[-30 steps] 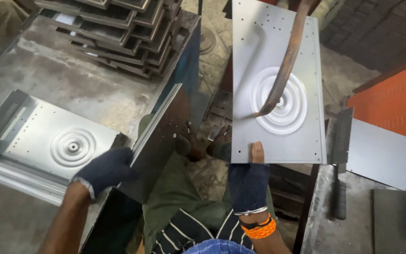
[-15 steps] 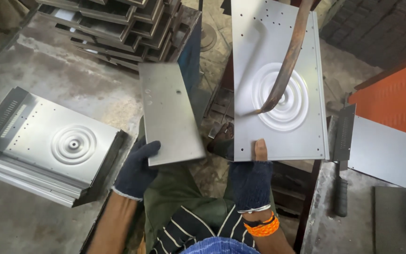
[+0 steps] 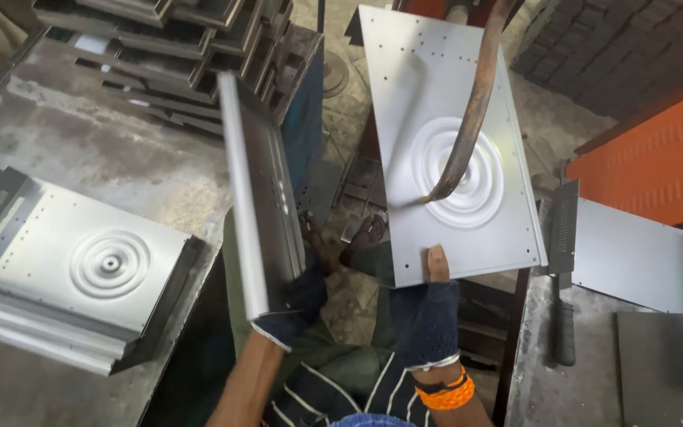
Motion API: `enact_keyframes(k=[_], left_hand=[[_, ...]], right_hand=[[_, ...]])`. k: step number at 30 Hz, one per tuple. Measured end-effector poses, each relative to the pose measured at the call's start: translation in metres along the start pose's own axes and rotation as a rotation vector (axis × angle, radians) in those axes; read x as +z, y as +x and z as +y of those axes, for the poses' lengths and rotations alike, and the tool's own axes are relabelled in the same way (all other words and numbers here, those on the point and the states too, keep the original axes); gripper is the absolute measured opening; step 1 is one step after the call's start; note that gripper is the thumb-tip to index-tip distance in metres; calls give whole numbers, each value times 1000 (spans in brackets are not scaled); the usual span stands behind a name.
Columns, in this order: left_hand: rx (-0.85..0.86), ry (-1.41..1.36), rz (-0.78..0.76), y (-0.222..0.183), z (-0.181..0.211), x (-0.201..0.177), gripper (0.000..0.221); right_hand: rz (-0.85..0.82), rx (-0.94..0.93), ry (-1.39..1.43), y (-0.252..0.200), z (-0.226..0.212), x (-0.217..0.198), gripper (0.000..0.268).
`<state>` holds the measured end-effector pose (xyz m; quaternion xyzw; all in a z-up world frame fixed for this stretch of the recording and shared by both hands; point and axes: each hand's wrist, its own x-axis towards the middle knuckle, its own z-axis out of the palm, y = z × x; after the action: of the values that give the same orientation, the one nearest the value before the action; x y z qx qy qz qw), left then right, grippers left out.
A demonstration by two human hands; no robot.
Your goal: Using a spot welder to join metal panels and assemble enclosures.
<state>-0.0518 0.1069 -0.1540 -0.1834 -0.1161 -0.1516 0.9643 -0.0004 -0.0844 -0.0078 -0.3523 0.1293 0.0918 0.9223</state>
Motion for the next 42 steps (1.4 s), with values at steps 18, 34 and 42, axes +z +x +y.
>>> enact_keyframes(k=[18, 34, 42], left_hand=[[279, 833, 1016, 79, -45, -26, 55], [265, 792, 776, 108, -29, -38, 68], [311, 866, 704, 108, -43, -44, 63]], right_hand=[[213, 7, -222, 14, 4, -26, 50], [178, 11, -382, 13, -2, -38, 32], [-222, -802, -1275, 29, 31, -101, 32]])
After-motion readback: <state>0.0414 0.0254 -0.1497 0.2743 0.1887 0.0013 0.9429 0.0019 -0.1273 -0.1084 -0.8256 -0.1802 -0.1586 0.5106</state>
